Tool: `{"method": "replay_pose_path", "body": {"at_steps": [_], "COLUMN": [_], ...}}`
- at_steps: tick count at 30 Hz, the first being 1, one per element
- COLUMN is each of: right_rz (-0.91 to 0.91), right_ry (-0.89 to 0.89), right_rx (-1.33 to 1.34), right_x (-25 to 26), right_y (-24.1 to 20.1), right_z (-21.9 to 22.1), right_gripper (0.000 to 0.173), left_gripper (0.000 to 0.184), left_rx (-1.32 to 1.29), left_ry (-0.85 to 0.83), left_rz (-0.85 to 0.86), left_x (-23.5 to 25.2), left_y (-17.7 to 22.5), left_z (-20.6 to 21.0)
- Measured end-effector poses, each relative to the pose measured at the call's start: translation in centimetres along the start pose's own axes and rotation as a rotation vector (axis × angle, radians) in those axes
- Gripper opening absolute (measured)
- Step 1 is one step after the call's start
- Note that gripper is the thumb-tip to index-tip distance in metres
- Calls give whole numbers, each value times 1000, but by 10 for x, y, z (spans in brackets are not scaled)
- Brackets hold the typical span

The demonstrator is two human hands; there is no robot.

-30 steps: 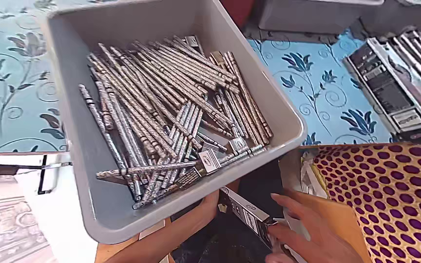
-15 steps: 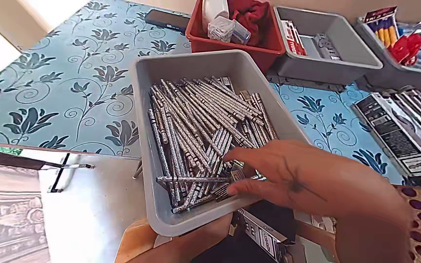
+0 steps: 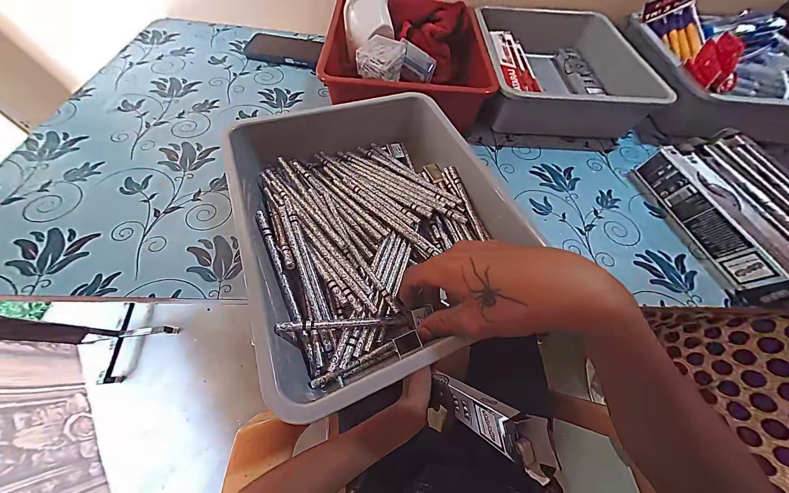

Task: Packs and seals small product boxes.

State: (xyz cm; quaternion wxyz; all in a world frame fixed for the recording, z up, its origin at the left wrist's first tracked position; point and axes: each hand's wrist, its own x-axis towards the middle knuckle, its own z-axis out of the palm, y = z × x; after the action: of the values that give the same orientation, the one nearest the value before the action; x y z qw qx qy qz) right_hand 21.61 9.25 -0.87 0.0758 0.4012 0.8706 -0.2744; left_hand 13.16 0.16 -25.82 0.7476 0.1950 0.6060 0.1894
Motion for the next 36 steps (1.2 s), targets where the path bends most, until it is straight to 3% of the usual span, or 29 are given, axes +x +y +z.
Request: {"method": "replay_pose_path", "body": {"at_steps": [2,6,8,13,17,21,36], "right_rz": [-8,-94,-22,81,234,283,377], "right_ry": [182,985,1245,1174,1214,1281,1259], "right_rx": [-10,159,267,456,201,100,13], "right_x": [-12,-69,-104,-139,-132,-119,-122], "right_y": [2,-10,-21,-57,-58,-43,-42], "right_z": [3,39,79,165,196,205,205], "right_gripper": [15,24,22,17,7,8,10], "left_gripper": [34,32,30,23,20,23,25], "left_rx": [-26,-80,-101,-132,-169,-201,-154], "left_ry": [3,-11,-28,-10,-9,12,39], "left_rz": [10,59,77,17,48,41,33], "left_x": [-2,-8,-13,1,2,-2,-4], "left_y": [2,8,9,7,4,8,7], "left_z": [-1,-5,-7,-4,-4,-4,-5]}}
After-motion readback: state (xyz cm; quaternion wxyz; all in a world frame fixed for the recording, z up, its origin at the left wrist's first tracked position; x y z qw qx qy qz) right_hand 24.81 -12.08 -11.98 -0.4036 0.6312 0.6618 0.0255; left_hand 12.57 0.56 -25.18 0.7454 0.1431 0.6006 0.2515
